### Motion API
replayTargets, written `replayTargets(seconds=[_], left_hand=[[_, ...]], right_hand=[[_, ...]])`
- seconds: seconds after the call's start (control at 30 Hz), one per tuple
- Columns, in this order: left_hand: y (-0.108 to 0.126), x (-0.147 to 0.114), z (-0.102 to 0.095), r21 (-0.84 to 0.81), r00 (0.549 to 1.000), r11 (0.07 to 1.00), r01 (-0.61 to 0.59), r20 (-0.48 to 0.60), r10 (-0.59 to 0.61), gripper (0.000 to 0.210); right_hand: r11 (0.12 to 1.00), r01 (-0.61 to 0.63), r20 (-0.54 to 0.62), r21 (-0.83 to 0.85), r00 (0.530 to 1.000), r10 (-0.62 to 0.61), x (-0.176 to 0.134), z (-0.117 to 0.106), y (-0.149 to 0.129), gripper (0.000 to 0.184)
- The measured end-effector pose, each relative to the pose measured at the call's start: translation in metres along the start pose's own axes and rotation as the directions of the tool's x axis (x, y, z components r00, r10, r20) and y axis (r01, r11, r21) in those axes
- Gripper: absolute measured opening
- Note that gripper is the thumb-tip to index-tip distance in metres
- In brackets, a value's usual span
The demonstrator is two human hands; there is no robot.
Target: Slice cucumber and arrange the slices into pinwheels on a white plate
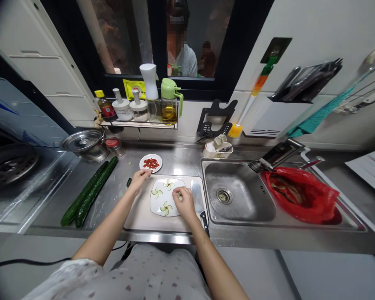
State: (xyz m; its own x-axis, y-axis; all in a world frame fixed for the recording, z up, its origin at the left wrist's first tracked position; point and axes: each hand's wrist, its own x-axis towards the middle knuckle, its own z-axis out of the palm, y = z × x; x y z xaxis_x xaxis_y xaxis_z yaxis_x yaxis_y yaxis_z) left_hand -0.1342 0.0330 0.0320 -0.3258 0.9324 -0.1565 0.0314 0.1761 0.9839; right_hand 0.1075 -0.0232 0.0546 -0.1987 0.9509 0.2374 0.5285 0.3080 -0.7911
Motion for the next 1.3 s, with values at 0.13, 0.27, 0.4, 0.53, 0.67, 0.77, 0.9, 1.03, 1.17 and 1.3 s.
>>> replayTargets(seconds=[0.13, 0.27, 0.4, 0.53, 0.67, 0.77, 0.9, 1.03, 1.17, 1.3], left_hand=[[0.022, -0.026, 0.001, 0.117, 0.983, 0.976, -0.182, 0.034, 0.179, 0.027], [0.038, -0.046, -0.001, 0.265, 0.971, 0.934, -0.240, 0.084, 0.226, 0.025], [0.043, -0.054, -0.001, 0.319, 0.957, 0.903, -0.287, 0.129, 0.259, 0.025], [0.041, -0.057, -0.001, 0.346, 0.954, 0.889, -0.299, 0.134, 0.269, 0.026], [0.036, -0.058, -0.001, 0.350, 0.955, 0.889, -0.295, 0.126, 0.267, 0.026], [0.031, -0.058, -0.002, 0.350, 0.958, 0.893, -0.284, 0.132, 0.253, 0.025], [0.026, -0.059, -0.001, 0.349, 0.960, 0.895, -0.277, 0.149, 0.238, 0.024], [0.022, -0.060, 0.000, 0.329, 0.965, 0.909, -0.256, 0.145, 0.219, 0.026], [0.019, -0.060, 0.000, 0.322, 0.970, 0.917, -0.235, 0.139, 0.200, 0.026], [0.015, -0.059, 0.000, 0.328, 0.970, 0.915, -0.235, 0.143, 0.198, 0.025]], right_hand=[[0.997, 0.078, 0.007, 0.026, 0.997, -0.079, 0.031, 0.001, -0.024, 0.013], [0.980, 0.198, 0.057, -0.004, 0.979, -0.197, 0.054, 0.003, -0.044, 0.012], [0.955, 0.289, 0.150, -0.067, 0.949, -0.276, 0.065, 0.009, -0.052, 0.011], [0.950, 0.291, 0.192, -0.115, 0.945, -0.266, 0.067, 0.015, -0.053, 0.010], [0.955, 0.269, 0.223, -0.125, 0.946, -0.237, 0.065, 0.018, -0.053, 0.010], [0.957, 0.260, 0.247, -0.126, 0.943, -0.224, 0.063, 0.019, -0.052, 0.009], [0.963, 0.238, 0.249, -0.123, 0.947, -0.202, 0.061, 0.022, -0.049, 0.008], [0.971, 0.216, 0.246, -0.104, 0.952, -0.185, 0.059, 0.024, -0.046, 0.006], [0.971, 0.222, 0.247, -0.089, 0.949, -0.195, 0.057, 0.027, -0.045, 0.009], [0.971, 0.223, 0.245, -0.083, 0.949, -0.197, 0.057, 0.028, -0.044, 0.011]])
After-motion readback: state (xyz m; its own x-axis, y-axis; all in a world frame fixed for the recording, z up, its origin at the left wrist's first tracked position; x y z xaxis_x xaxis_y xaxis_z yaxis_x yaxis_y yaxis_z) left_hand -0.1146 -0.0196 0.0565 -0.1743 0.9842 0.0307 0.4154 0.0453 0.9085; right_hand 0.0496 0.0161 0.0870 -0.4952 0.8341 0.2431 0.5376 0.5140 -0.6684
